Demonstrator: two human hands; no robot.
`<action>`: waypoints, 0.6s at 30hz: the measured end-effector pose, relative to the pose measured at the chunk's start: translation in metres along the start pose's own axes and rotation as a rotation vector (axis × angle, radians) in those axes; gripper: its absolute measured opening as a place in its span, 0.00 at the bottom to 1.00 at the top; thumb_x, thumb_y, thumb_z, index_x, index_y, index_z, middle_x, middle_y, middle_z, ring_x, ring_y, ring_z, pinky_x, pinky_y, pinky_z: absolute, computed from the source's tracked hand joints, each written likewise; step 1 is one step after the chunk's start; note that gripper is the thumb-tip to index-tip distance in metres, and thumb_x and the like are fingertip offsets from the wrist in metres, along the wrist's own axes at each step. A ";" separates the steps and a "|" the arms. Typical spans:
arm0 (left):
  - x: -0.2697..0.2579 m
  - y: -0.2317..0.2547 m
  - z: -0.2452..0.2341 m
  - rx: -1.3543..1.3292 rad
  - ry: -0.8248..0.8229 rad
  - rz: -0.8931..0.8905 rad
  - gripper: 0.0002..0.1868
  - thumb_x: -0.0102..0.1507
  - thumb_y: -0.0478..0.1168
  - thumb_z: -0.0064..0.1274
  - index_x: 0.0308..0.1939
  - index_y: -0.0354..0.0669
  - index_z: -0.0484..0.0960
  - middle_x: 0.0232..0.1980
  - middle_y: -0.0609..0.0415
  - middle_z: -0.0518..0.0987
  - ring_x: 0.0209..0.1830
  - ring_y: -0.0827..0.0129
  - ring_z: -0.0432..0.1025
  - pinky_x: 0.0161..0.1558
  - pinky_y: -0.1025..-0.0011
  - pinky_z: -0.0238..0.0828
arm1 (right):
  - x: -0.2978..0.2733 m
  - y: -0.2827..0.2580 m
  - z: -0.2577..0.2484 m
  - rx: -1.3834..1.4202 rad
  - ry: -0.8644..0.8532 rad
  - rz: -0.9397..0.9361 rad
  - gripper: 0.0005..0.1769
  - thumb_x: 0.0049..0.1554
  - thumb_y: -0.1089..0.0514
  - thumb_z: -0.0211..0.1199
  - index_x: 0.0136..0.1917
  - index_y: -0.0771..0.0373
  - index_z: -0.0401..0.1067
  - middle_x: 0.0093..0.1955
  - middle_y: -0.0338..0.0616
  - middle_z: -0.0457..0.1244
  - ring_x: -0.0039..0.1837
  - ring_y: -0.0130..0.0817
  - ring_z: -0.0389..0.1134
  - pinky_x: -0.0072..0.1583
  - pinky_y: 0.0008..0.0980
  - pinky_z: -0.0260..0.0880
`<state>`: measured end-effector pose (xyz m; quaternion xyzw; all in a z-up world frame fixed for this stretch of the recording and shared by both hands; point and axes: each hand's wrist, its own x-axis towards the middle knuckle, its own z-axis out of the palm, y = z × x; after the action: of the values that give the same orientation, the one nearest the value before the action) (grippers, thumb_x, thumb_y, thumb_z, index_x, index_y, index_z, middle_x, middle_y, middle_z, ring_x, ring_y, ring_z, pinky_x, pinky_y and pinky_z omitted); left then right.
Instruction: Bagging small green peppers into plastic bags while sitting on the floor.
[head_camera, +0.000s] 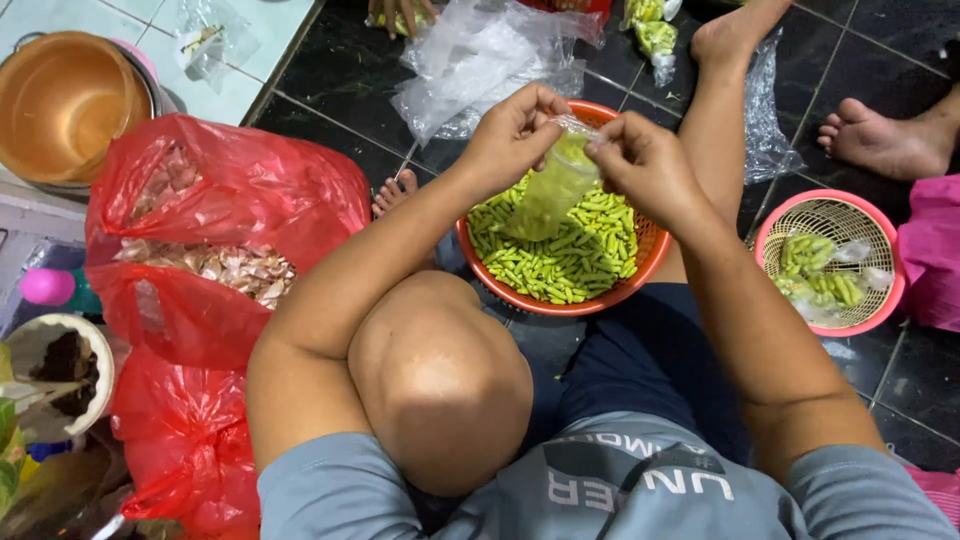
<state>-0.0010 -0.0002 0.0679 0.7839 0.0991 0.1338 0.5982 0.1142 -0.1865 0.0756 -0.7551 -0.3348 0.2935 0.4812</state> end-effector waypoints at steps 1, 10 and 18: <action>0.000 0.004 -0.001 -0.103 0.001 0.048 0.03 0.69 0.36 0.49 0.46 0.49 0.76 0.24 0.65 0.72 0.21 0.79 0.71 0.30 0.77 0.69 | -0.003 -0.015 -0.005 0.008 0.008 -0.012 0.05 0.68 0.57 0.62 0.50 0.57 0.67 0.33 0.34 0.59 0.34 0.22 0.61 0.38 0.24 0.63; -0.006 0.034 -0.005 -0.371 -0.052 0.319 0.07 0.72 0.37 0.48 0.53 0.44 0.76 0.37 0.57 0.75 0.30 0.77 0.70 0.34 0.80 0.72 | 0.020 0.035 0.012 0.241 -0.125 -0.440 0.65 0.42 0.46 0.77 0.80 0.55 0.37 0.71 0.51 0.51 0.68 0.41 0.59 0.68 0.39 0.64; -0.002 0.030 -0.003 -0.262 0.111 0.074 0.26 0.65 0.45 0.54 0.65 0.48 0.64 0.49 0.54 0.73 0.49 0.67 0.71 0.48 0.75 0.81 | 0.066 0.065 0.042 0.058 0.273 -0.119 0.29 0.64 0.30 0.46 0.53 0.54 0.71 0.53 0.40 0.65 0.55 0.33 0.62 0.59 0.37 0.60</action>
<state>-0.0038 -0.0055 0.0976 0.6935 0.0849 0.2108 0.6837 0.1363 -0.1328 -0.0077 -0.7526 -0.3017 0.1688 0.5605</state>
